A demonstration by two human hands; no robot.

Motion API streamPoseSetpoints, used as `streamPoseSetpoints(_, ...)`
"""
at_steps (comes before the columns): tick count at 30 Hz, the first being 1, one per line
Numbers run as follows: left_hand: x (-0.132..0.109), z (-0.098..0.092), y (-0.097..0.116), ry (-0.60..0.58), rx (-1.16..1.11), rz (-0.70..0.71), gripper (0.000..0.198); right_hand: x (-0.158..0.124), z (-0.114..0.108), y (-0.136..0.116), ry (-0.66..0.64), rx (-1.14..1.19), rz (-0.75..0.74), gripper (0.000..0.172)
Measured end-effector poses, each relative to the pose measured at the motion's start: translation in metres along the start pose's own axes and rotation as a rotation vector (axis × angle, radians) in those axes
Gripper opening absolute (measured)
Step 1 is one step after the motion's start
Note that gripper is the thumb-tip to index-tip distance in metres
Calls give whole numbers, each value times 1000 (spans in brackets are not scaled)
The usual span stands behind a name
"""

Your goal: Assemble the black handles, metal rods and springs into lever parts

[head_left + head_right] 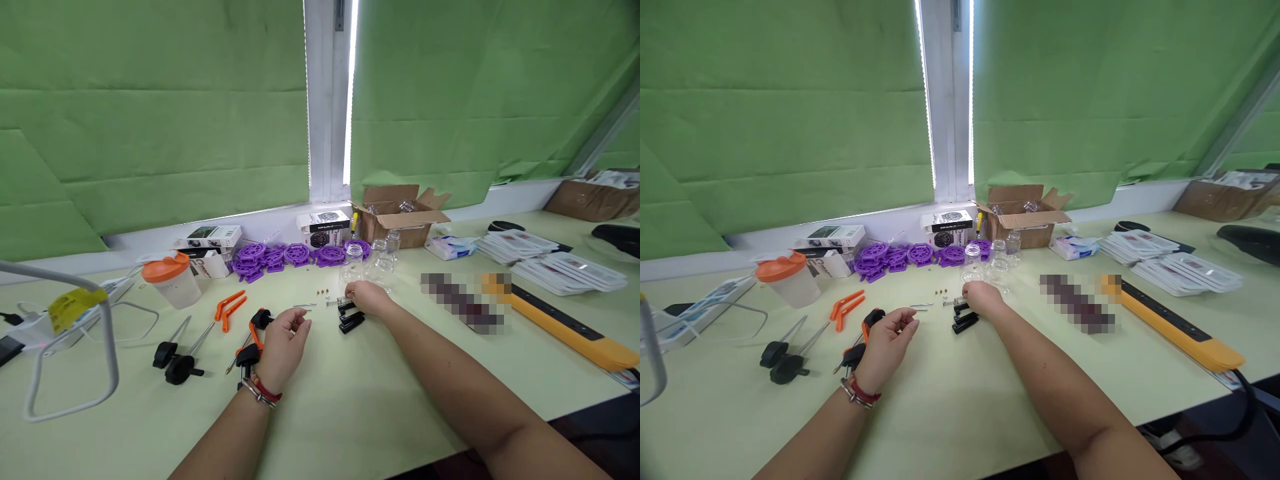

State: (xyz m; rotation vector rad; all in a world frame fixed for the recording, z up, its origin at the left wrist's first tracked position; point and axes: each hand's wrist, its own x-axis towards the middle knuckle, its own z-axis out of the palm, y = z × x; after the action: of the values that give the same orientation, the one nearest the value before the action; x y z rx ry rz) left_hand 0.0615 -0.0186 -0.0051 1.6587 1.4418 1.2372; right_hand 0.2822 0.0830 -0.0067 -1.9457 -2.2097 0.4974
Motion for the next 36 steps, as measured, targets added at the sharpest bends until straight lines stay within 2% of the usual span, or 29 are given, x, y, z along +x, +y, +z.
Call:
streamPoseSetpoints(3, 0, 0, 1, 9, 1, 4, 27, 0, -3, -3, -7, 1, -3, 15)
streamPoseSetpoints(6, 0, -1, 1, 3, 12, 9, 27, 3, -7, -7, -5, 29, -20, 23)
streamPoseSetpoints(9, 0, -1, 0, -2, 24, 10, 27, 11, -12, -14, -45, 71, -78, 33)
streamPoseSetpoints(13, 0, -1, 0, 5, 14, 11, 28, 24, -16, -26, -85, 94, -177, 36)
streamPoseSetpoints(23, -1, -1, 0, 5, -31, 20, 26, 31, -2, -32, -34, 59, -254, 26)
streamPoseSetpoints(36, 0, -2, -1, 18, 0, 34, 26, 31, 6, -26, -50, 100, -242, 32)
